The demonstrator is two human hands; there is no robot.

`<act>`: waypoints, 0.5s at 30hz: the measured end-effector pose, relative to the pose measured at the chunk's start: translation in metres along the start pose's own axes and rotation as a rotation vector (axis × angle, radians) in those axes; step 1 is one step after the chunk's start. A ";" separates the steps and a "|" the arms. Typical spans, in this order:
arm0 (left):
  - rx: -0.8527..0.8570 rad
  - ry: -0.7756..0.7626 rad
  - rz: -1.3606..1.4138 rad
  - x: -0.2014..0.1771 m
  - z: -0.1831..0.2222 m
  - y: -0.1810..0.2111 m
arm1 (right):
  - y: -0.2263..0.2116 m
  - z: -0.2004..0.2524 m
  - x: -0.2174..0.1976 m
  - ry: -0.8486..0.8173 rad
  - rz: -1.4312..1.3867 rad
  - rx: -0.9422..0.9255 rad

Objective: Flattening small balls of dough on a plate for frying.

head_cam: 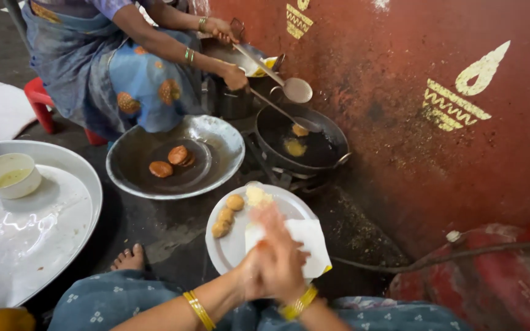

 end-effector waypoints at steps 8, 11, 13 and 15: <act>0.079 -0.069 -0.028 -0.021 -0.033 -0.017 | -0.033 -0.021 -0.007 0.045 0.056 -0.100; -0.102 -0.256 0.115 0.001 -0.023 -0.010 | -0.029 -0.001 -0.004 0.065 0.004 -0.259; -0.016 -0.135 0.087 0.017 -0.002 0.019 | -0.009 0.029 0.004 -0.127 0.095 -0.436; 0.038 -0.045 -0.038 0.016 0.004 0.017 | 0.016 0.015 -0.001 -0.090 0.163 -0.301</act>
Point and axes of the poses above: each hand's wrist, its own z-axis away from the middle knuckle, its own x-axis out of the palm, y = z × x, the point moved 5 cm from there along -z, towards the middle knuckle, and after that the axes turned 9 degrees about y, right-handed, at the moved point
